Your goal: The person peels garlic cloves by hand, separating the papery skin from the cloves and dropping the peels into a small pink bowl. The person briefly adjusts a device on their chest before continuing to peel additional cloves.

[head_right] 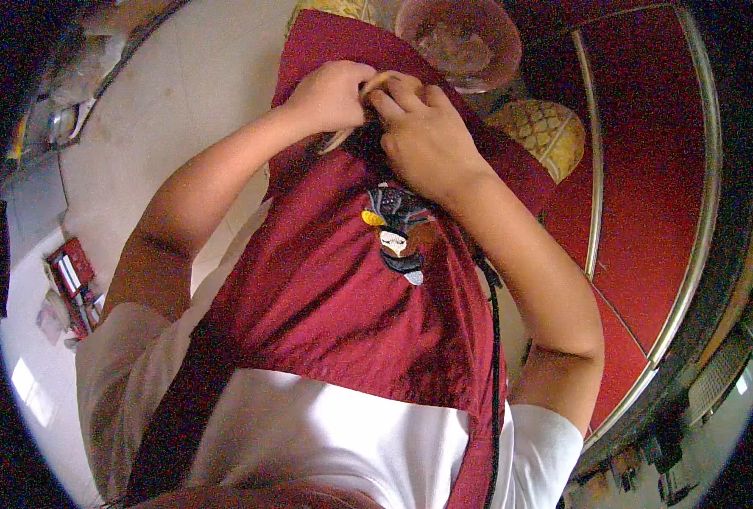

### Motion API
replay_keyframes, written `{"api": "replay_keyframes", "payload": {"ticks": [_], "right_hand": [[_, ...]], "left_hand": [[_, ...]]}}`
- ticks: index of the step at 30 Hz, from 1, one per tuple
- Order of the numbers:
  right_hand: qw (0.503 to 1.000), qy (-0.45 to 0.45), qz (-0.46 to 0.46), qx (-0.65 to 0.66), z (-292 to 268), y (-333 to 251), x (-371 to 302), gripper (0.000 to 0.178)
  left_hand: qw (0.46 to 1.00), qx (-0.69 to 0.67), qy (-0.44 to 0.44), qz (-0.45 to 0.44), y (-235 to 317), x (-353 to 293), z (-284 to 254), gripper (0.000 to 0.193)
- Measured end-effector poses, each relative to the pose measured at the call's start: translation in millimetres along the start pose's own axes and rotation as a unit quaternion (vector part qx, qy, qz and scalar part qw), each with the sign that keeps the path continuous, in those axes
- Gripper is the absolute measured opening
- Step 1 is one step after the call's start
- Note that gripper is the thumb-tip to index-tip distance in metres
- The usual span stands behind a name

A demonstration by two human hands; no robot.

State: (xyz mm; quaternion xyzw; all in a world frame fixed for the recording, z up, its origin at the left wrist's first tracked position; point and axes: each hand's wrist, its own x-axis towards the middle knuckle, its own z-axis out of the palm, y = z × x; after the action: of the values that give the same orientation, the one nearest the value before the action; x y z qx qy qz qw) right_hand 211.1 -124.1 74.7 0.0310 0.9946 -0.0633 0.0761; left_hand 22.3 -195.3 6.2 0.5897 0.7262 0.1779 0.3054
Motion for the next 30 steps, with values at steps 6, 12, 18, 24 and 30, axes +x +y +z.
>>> {"api": "replay_keyframes", "payload": {"ticks": [6, 12, 18, 24, 30], "right_hand": [[0.964, -0.167, 0.057, -0.199, -5.1, -20.5, 16.3, 0.035], [0.966, -0.196, 0.002, -0.171, -0.3, -6.2, 23.8, 0.041], [0.940, -0.133, 0.003, -0.315, 15.5, -33.8, 21.7, 0.050], [0.943, -0.201, 0.018, -0.265, 24.7, -32.1, 34.4, 0.052], [0.983, -0.139, 0.087, -0.081, 32.4, -16.8, 41.9, 0.042]], "left_hand": [[1.000, -0.010, -0.014, -0.005, -10.0, 17.5, 15.6, 0.018], [0.999, -0.025, -0.016, -0.034, -3.1, 6.6, 3.2, 0.024], [0.995, -0.093, 0.022, -0.033, -17.4, 4.3, 13.2, 0.020], [0.995, -0.093, 0.032, 0.011, -26.1, -2.7, 14.8, 0.027], [0.999, -0.036, -0.028, -0.009, -22.4, -0.7, 1.7, 0.047]]}}
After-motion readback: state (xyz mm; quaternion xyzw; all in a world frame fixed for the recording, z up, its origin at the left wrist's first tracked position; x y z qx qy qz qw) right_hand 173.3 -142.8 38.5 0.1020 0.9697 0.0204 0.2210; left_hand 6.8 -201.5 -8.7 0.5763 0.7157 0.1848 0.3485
